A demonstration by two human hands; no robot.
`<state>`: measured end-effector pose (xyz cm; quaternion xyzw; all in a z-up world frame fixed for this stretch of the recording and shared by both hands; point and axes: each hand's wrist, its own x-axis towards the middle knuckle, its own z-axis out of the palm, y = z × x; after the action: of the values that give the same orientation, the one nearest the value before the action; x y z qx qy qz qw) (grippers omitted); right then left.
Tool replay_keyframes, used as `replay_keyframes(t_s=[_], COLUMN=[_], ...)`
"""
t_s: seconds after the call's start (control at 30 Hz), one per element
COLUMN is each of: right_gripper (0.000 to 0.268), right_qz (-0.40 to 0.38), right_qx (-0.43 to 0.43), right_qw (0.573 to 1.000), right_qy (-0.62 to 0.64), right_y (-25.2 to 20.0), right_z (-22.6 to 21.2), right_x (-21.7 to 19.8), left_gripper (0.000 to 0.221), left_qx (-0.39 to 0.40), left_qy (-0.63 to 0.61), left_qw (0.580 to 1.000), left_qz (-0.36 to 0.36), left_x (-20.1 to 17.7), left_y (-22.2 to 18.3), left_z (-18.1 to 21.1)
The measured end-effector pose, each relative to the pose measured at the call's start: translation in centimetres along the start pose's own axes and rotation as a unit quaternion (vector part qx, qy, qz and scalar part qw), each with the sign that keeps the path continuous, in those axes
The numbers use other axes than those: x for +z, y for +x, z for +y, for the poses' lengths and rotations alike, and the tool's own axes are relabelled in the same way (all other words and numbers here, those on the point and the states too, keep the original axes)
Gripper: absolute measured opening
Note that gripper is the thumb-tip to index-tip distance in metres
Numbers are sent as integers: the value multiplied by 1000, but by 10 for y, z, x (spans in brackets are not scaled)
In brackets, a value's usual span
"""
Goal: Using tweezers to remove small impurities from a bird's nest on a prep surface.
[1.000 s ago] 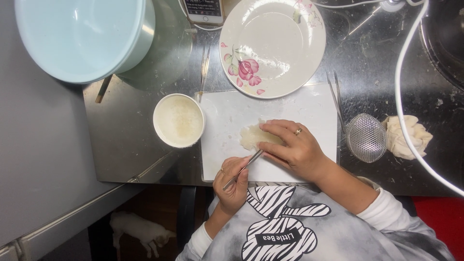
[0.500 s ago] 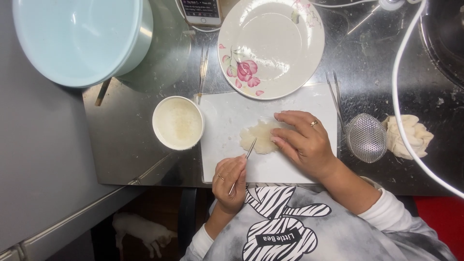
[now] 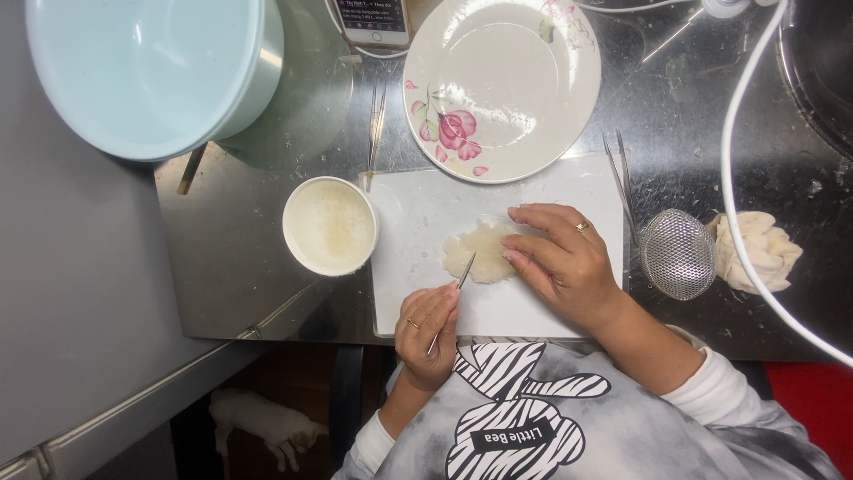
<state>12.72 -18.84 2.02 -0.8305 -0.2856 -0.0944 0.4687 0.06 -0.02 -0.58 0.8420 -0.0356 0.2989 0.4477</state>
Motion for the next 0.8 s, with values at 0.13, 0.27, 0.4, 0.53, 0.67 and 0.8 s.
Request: replay_keyframes(t_s=[0.13,0.27,0.4,0.53,0.67,0.8], right_gripper=[8,8,11,17,19,9], right_qz=[-1,1,2,11,10,-4], right_qx=[-1,4,11,23,51,57], right_qw=[1000,1000,1000,999,997,996], right_qy=[0,9,15,22,53,70], right_y=[-1,0,1,1,0,1], right_z=[2,0,1,2,5,4], right_x=[1,1,0,-5,-11,-13], left_gripper=[19,19,18,17,15,15], left_qx=[3,3,-1,0,43,108], left_qy=[1,2,-8,-25,39,228], left_qw=[1000,1000,1000,999,995,963], left_qz=[3,14,26,43,77,97], left_x=[0,-1,-2,-7,-35,-72], left_y=[2,2,1,6,4,26], left_z=[2,2,2,6,-6,-13])
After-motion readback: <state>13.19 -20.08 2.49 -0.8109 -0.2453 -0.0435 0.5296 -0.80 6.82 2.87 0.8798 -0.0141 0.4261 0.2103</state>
